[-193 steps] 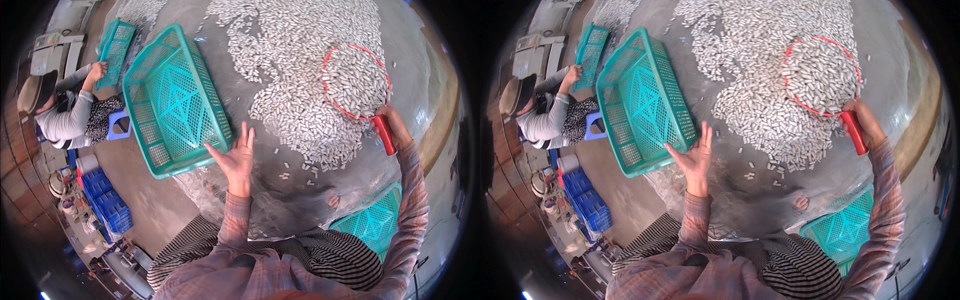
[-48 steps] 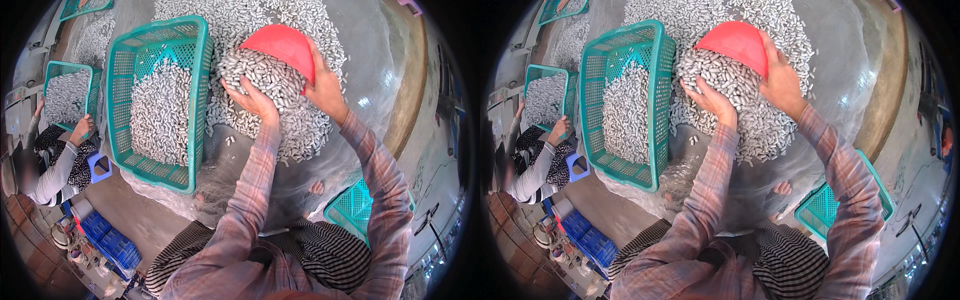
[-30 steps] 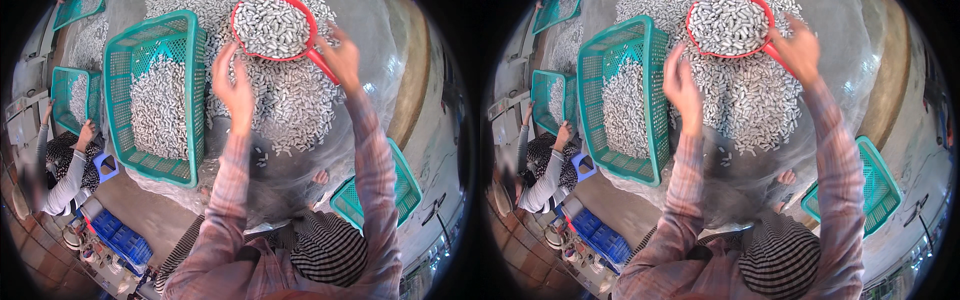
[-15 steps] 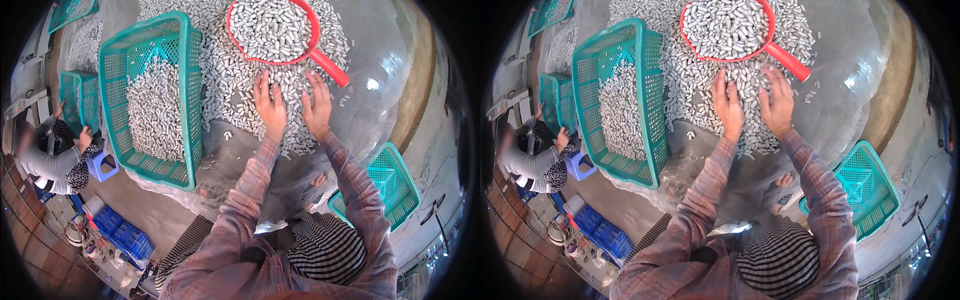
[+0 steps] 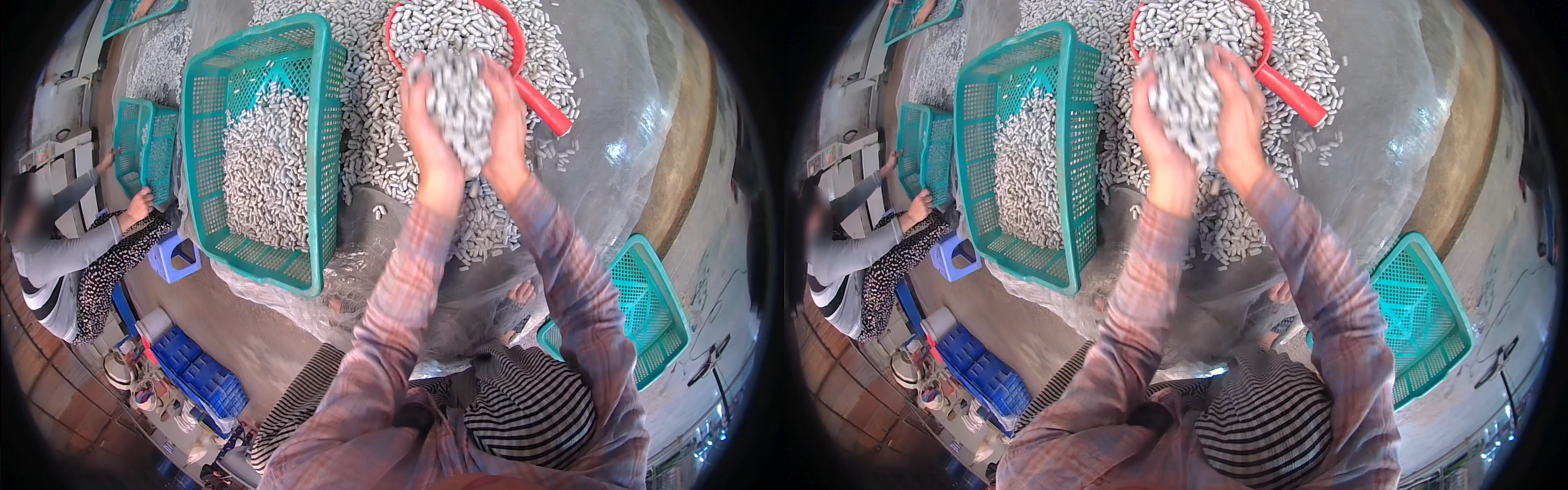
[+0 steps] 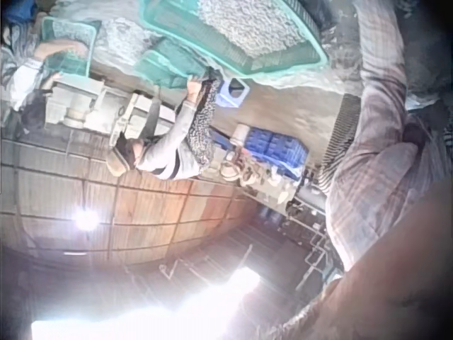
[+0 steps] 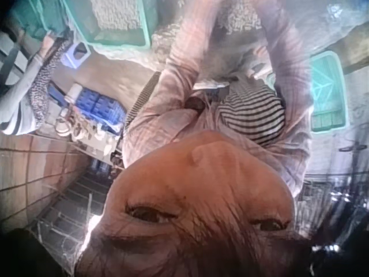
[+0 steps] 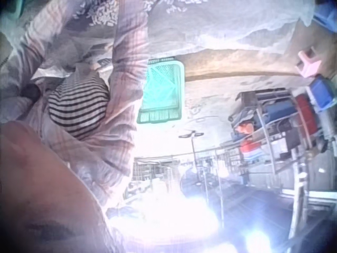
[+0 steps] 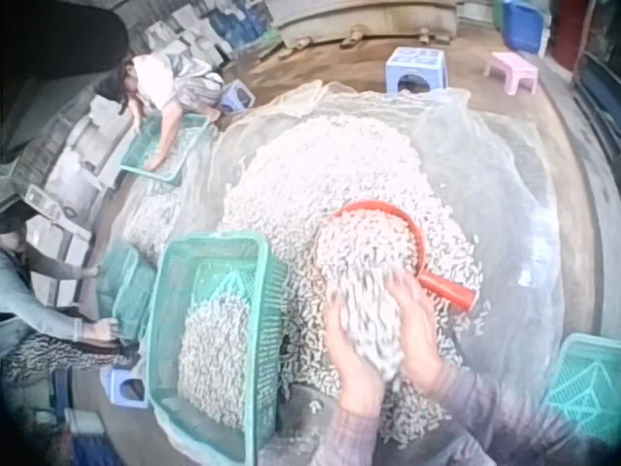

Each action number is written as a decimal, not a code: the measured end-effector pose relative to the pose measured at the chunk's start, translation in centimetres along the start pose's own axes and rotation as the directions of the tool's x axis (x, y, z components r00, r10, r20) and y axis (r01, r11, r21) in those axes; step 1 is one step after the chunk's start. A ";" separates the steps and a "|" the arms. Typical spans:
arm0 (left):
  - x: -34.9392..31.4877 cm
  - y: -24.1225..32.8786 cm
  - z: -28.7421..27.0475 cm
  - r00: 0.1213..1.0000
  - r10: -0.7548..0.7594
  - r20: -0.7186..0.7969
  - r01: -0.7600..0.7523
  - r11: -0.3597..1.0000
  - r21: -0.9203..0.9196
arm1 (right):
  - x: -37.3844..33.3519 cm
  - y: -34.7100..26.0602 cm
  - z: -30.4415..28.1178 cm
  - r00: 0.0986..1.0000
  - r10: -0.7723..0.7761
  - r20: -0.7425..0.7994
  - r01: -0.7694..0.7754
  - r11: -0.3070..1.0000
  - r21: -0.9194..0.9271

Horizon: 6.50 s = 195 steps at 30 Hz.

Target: The person sifts white pellets in a green basket, then pours them into a larger blue bin. They use a red scoop to transfer pellets from a floor pile into the basket and continue sifting.

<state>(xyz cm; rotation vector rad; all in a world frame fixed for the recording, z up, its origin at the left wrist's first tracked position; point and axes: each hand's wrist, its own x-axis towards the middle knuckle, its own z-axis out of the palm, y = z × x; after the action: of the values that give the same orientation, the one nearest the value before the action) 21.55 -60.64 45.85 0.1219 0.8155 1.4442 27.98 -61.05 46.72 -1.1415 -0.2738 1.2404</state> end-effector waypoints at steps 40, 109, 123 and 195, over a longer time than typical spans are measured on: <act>7.6 0.5 1.2 0.854 0.387 0.346 -0.466 0.277 0.840 | 7.4 -3.4 -0.6 0.847 -0.431 0.312 0.510 0.489 -0.708; -13.5 14.7 -11.0 0.540 -0.605 0.585 -0.736 -0.003 0.677 | 11.8 -22.0 -27.1 0.997 -0.034 -0.074 -0.076 -0.072 -0.994; -11.7 25.9 -35.4 0.813 -0.252 -0.524 0.424 0.874 0.237 | -10.5 7.5 1.5 0.754 0.571 0.325 -0.179 0.655 -0.734; 3.5 34.5 -5.6 0.885 0.291 0.364 -0.466 0.577 0.671 | -17.9 -11.0 1.7 0.455 0.042 0.890 0.836 -0.364 -0.411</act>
<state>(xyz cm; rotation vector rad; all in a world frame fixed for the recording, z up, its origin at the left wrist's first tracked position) -10.38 -53.81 58.83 1.1468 1.2155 1.3634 26.74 -73.99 63.31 -1.3959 -2.4803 0.1489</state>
